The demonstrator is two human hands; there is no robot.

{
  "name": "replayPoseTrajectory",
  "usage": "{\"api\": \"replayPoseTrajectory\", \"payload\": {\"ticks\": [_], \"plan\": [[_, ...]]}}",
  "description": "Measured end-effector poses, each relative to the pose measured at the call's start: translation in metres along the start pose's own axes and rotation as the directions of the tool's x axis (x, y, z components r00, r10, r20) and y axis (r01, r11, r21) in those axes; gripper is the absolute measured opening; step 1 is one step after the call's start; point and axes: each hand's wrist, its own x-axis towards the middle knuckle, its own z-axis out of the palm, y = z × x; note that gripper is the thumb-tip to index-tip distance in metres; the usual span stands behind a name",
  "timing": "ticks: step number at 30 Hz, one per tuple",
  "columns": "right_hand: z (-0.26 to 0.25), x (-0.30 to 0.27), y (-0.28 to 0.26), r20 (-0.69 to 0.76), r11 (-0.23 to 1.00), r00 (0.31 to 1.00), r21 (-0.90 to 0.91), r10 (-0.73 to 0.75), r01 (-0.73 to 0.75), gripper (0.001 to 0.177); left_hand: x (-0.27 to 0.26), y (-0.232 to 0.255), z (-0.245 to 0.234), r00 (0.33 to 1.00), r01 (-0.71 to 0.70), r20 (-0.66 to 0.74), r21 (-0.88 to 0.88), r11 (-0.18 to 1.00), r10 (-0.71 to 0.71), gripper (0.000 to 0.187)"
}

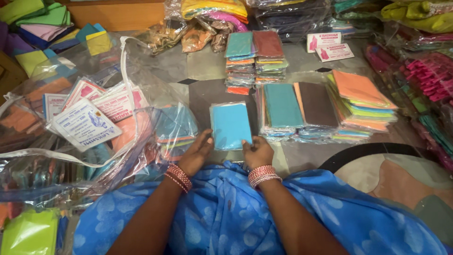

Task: The person sits on the floor and sorts through stacks of colorful, plastic-wrapped fabric pieces. They pick up individual pieces, inspect them, and place them into organized piles or a clear plastic bag.

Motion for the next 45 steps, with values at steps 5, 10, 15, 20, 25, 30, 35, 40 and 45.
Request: {"api": "replayPoseTrajectory", "payload": {"ticks": [5, 10, 15, 20, 25, 30, 35, 40, 45], "plan": [[-0.028, -0.03, -0.052, 0.106, 0.858, 0.962, -0.435, -0.251, 0.272, 0.078, 0.0, 0.004, 0.0, 1.0, 0.022, 0.006, -0.024, 0.999, -0.022, 0.056], [-0.026, -0.04, -0.066, 0.248, 0.644, 0.829, -0.532, -0.501, 0.549, 0.054, -0.004, 0.018, 0.0, 0.982, -0.157, -0.096, 0.048, 0.986, 0.161, 0.047], [-0.007, -0.013, -0.033, 0.364, 0.586, 0.766, -0.496, -0.53, 0.641, 0.033, -0.015, 0.037, -0.004, 0.968, -0.17, -0.221, -0.23, 0.958, 0.119, 0.043], [-0.013, -0.004, -0.035, 0.344, 0.67, 0.763, -0.366, -0.548, 0.646, 0.033, -0.03, 0.068, -0.021, 0.953, -0.199, -0.29, -0.395, 0.897, 0.083, 0.041], [-0.02, -0.023, -0.062, 0.341, 0.737, 0.803, -0.33, -0.489, 0.589, 0.037, -0.052, 0.1, -0.071, 0.845, -0.469, -0.481, -0.459, 0.754, 0.233, 0.04], [-0.018, -0.043, -0.097, 0.268, 0.718, 0.74, -0.193, -0.617, 0.669, 0.023, -0.068, 0.097, -0.141, 0.579, -0.664, -0.772, -0.26, 0.701, 0.261, 0.031], [-0.003, -0.061, -0.167, 0.293, 0.682, 0.653, -0.006, -0.698, 0.732, 0.021, -0.03, 0.053, -0.159, 0.602, -0.331, -0.783, -0.064, 0.941, 0.158, 0.015], [0.032, -0.05, -0.248, 0.305, 0.476, 0.421, 0.134, -0.854, 0.869, 0.017, 0.0, 0.029, -0.128, 0.814, -0.137, -0.572, -0.361, 0.922, -0.103, 0.018], [0.128, -0.034, -0.266, 0.548, 0.594, 0.362, 0.332, -0.754, 0.733, 0.018, 0.005, 0.015, -0.091, 0.904, -0.109, -0.31, 0.498, 0.86, 0.295, 0.041]]}}
